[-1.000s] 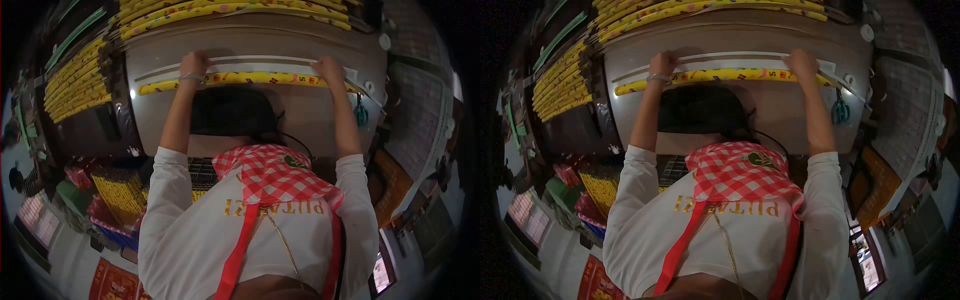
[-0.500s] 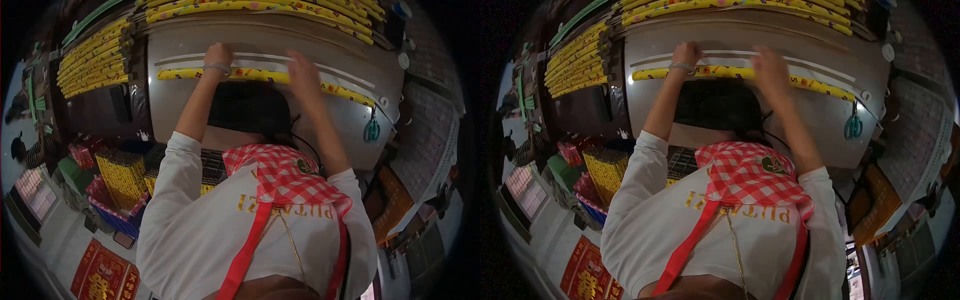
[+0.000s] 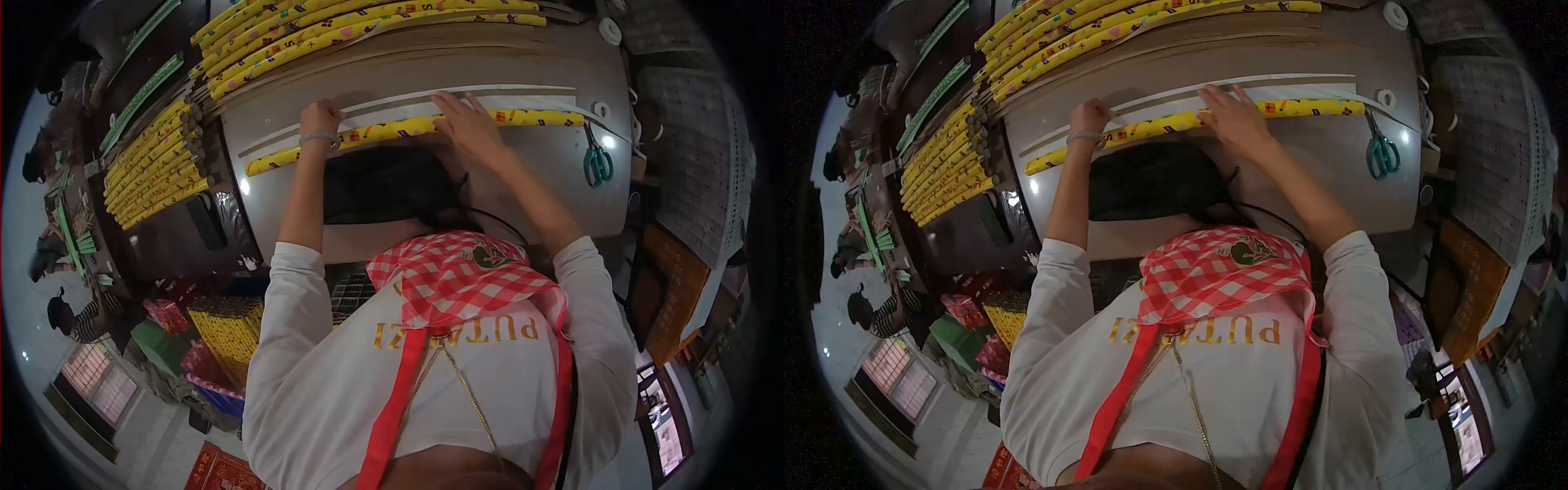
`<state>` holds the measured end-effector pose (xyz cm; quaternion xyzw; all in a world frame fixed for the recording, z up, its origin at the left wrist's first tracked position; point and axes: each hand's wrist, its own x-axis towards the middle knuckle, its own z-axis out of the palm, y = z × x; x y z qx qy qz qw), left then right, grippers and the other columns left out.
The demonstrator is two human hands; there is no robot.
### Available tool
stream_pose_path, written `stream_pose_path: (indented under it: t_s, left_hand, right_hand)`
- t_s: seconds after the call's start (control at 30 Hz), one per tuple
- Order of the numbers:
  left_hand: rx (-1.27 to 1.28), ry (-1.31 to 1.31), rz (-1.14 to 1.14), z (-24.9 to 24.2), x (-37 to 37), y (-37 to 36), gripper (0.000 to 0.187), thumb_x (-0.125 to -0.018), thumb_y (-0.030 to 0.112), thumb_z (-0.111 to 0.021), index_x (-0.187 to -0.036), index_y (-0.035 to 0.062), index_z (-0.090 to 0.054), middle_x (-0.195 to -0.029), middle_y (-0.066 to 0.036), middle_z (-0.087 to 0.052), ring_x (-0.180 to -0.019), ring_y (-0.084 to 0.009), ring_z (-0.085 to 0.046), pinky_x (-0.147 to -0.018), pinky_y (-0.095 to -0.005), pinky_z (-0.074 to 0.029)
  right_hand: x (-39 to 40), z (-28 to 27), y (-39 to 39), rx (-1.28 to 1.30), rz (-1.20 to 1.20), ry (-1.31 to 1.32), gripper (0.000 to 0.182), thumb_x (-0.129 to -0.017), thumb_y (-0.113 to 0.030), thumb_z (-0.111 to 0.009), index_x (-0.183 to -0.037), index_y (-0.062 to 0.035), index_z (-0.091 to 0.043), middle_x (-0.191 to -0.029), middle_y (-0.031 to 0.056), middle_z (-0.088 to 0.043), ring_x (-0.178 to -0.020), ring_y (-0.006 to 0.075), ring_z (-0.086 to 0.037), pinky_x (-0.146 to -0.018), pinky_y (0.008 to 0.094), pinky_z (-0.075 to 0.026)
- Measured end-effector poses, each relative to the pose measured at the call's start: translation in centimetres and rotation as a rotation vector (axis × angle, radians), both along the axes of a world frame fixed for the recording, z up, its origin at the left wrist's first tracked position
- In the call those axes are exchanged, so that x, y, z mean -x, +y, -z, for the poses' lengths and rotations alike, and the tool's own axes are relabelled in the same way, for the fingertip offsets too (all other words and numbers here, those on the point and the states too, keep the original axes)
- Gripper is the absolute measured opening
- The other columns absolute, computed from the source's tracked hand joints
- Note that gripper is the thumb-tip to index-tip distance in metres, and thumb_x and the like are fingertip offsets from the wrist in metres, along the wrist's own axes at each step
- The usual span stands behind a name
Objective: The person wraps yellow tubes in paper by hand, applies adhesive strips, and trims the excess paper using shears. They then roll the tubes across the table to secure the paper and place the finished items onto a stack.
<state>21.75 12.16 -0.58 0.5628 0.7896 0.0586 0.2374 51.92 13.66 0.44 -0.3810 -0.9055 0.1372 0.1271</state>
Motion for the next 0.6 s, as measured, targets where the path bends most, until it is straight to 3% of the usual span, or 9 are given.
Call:
stream_pose_path:
  t_s: [0.13,0.27,0.3,0.4,0.53,0.6]
  left_hand:
    - [-0.019,0.075,0.02,0.4,0.0,0.0,0.022,-0.064,0.025,-0.071,-0.073,0.0062,-0.064,-0.081,-0.016,-0.062,-0.081,-0.0334,-0.059,-0.07,-0.0413,-0.047]
    - [-0.017,0.162,-0.078,-2.7,-2.0,-0.3,0.041,-0.064,0.027,-0.072,-0.093,0.0052,-0.054,-0.09,-0.016,-0.062,-0.086,-0.0353,-0.058,-0.07,-0.0425,-0.047]
    - [0.086,0.227,-0.129,-3.3,-2.4,0.1,0.048,-0.065,0.027,-0.073,-0.101,0.0079,-0.048,-0.094,-0.015,-0.061,-0.087,-0.0351,-0.058,-0.071,-0.043,-0.047]
    - [0.136,0.285,-0.065,-3.8,-2.7,0.5,0.043,-0.067,0.031,-0.071,-0.098,0.008,-0.05,-0.093,-0.014,-0.062,-0.088,-0.0333,-0.058,-0.072,-0.0425,-0.047]
    - [0.181,0.474,0.122,-2.2,-1.9,0.7,0.045,-0.07,0.035,-0.068,-0.101,0.0087,-0.049,-0.094,-0.014,-0.061,-0.091,-0.0313,-0.058,-0.074,-0.0411,-0.047]
    - [0.227,0.511,0.123,-2.1,-2.1,0.4,0.05,-0.073,0.037,-0.064,-0.11,0.0098,-0.045,-0.095,-0.014,-0.061,-0.093,-0.0298,-0.057,-0.076,-0.0415,-0.046]
  right_hand:
    - [-5.1,-0.9,1.1,0.159,0.318,-0.012,0.043,-0.089,-0.033,-0.041,-0.122,-0.0053,-0.042,-0.124,0.01,-0.041,-0.111,0.0276,-0.043,-0.097,0.0398,-0.031]
    - [-5.9,-1.1,0.8,0.19,0.389,0.021,0.049,-0.088,-0.039,-0.042,-0.121,-0.0029,-0.042,-0.124,0.0139,-0.039,-0.109,0.0316,-0.043,-0.095,0.0398,-0.033]
    - [-5.7,-0.3,0.6,0.183,0.406,0.035,0.049,-0.088,-0.039,-0.042,-0.121,-0.0029,-0.042,-0.124,0.0139,-0.039,-0.109,0.0316,-0.043,-0.095,0.0398,-0.033]
    - [-4.9,0.9,0.2,-0.048,0.4,0.098,0.046,-0.082,-0.04,-0.051,-0.11,-0.0033,-0.049,-0.117,0.0181,-0.041,-0.098,0.0327,-0.05,-0.082,0.0411,-0.042]
    - [-4.9,0.5,0.3,-0.012,0.388,0.077,0.044,-0.082,-0.041,-0.051,-0.105,-0.0027,-0.051,-0.115,0.0172,-0.042,-0.098,0.0325,-0.05,-0.082,0.0411,-0.043]
    - [-5.0,-0.8,0.3,0.164,0.381,-0.005,0.05,-0.084,-0.045,-0.046,-0.11,-0.0018,-0.05,-0.123,0.0195,-0.038,-0.108,0.0348,-0.045,-0.094,0.0409,-0.034]
